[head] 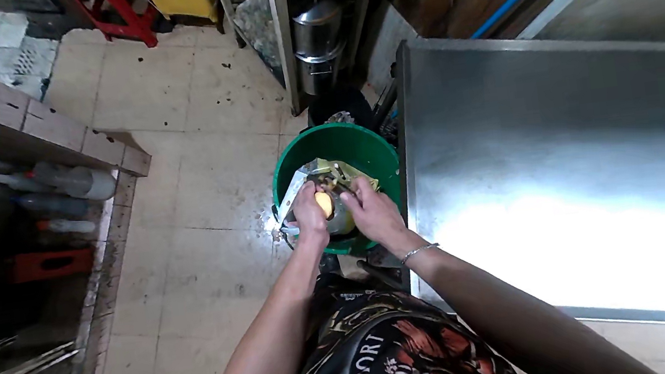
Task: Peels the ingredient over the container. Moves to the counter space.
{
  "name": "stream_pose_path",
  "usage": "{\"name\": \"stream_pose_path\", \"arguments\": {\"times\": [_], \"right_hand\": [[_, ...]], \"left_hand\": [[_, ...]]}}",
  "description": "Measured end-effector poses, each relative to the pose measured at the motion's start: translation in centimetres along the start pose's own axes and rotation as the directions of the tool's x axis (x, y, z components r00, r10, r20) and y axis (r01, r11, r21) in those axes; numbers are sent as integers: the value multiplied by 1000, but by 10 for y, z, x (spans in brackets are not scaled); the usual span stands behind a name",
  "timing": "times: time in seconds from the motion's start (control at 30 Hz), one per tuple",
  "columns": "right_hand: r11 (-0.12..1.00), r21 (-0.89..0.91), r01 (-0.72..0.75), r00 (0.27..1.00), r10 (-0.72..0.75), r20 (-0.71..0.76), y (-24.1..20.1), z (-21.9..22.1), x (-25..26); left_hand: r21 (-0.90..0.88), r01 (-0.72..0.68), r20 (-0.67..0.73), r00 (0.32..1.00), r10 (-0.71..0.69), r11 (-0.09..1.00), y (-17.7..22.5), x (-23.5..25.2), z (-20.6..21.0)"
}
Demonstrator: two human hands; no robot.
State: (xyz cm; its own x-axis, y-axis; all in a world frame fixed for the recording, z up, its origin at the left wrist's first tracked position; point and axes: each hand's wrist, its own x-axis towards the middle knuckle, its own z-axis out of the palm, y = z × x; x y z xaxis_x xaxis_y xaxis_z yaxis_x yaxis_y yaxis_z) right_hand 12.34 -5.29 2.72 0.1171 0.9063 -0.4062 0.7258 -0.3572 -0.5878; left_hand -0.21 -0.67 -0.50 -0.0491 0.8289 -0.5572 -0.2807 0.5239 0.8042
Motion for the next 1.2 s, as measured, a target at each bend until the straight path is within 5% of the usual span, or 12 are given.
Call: {"name": "stream_pose_path", "arguments": {"times": [0.17, 0.33, 0.47, 0.57, 0.73, 0.87, 1.03, 1.2], "right_hand": [[988, -26, 154, 988, -154, 2, -15, 1, -21], [990, 66, -126, 992, 124, 33, 8, 0, 11], [997, 70, -37, 999, 36, 27, -4, 1, -4], [993, -25, 113, 993, -112, 32, -18, 2, -16], [990, 73, -117, 993, 114, 37, -4, -4, -1], [993, 26, 114, 994, -114, -2, -23, -1, -24], [993, 42, -106, 994, 105, 30, -8, -7, 0], [993, -39, 113, 993, -114, -21, -25, -4, -28]], "left_hand": [[-130, 3, 68, 998, 6, 991, -6, 0, -2], [-75, 63, 141, 989, -52, 995, 0, 2, -3], [-204, 136, 99, 988, -117, 970, -1, 6, -4], [-172, 3, 56, 998, 6, 985, -5, 3, -1], [-37, -99, 49, 994, 101, 994, 0, -5, 3], [-83, -229, 50, 971, 234, 970, -14, 3, -3], [-12, -162, 48, 986, 162, 987, 0, -5, 4], [-50, -220, 38, 974, 222, 974, -8, 1, 2]]}}
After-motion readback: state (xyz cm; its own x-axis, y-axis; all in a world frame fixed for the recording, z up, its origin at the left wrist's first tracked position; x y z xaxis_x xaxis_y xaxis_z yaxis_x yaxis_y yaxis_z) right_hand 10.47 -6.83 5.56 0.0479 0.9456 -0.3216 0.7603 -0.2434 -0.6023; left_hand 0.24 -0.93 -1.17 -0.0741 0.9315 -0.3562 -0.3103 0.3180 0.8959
